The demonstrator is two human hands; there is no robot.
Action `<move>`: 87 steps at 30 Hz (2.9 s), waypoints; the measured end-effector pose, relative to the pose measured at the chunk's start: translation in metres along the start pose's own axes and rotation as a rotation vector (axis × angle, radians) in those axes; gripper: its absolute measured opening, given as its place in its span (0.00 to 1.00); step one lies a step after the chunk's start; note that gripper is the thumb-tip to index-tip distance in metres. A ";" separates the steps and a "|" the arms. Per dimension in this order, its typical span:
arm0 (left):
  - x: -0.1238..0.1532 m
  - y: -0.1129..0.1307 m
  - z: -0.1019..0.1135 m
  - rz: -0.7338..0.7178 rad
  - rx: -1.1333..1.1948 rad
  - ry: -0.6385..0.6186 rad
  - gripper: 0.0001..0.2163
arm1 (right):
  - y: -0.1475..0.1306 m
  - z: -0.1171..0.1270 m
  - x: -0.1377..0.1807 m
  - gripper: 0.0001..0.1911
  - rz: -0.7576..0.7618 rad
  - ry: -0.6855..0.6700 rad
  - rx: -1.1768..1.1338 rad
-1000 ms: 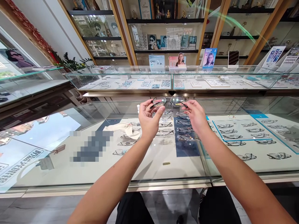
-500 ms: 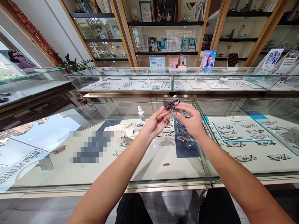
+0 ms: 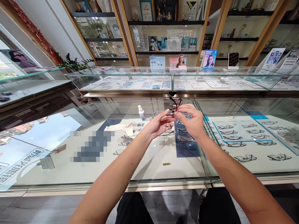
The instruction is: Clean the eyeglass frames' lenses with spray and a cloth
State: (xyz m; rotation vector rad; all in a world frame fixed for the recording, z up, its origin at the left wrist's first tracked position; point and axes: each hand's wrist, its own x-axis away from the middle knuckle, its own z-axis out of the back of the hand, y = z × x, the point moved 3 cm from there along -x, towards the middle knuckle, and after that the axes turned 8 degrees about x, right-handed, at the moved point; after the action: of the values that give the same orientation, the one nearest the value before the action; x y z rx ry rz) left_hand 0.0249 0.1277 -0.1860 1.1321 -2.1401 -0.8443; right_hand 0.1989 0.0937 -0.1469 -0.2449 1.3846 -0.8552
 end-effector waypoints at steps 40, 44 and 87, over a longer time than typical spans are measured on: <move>-0.028 0.059 0.072 -0.973 -0.456 0.485 0.24 | 0.001 -0.044 0.044 0.11 0.256 -0.849 0.260; -0.031 0.059 0.077 -0.967 -0.427 0.493 0.23 | -0.002 -0.039 0.041 0.16 0.182 -0.876 0.167; 0.009 0.037 0.031 -0.198 -1.564 -0.071 0.03 | 0.040 -0.006 -0.003 0.07 -0.084 -0.176 0.195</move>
State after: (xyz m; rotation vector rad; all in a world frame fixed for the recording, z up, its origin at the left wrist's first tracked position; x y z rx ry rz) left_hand -0.0203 0.1446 -0.1760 0.3948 -0.7761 -2.0423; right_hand 0.2088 0.1252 -0.1707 -0.2233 1.1254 -1.0074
